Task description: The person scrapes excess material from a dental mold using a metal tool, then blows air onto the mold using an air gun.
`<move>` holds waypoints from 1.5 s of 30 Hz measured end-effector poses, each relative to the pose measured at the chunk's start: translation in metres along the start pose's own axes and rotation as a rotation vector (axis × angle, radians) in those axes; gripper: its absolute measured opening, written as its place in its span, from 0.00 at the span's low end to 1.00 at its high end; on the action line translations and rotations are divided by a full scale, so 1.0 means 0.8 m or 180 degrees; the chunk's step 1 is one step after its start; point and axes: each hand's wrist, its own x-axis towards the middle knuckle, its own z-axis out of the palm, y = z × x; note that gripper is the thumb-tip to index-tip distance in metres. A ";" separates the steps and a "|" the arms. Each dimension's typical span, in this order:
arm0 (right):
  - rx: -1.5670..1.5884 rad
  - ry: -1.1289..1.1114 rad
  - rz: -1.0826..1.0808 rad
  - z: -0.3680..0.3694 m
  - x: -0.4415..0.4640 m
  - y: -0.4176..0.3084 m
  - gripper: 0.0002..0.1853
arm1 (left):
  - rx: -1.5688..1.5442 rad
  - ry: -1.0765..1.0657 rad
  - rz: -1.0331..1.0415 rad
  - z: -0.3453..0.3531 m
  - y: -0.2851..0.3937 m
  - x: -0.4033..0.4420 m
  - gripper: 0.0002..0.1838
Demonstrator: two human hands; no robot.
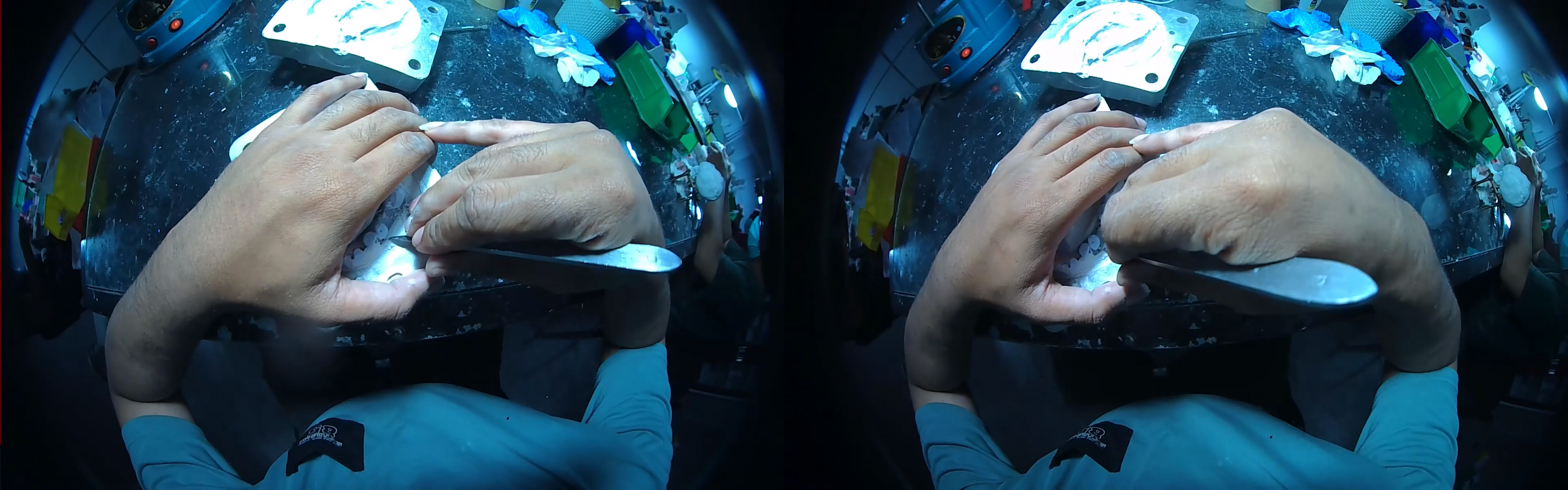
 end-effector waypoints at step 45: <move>0.0404 0.0949 -0.0101 0.001 -0.006 0.053 0.12 | -0.0134 0.0086 -0.2297 -0.063 -0.051 -0.034 0.28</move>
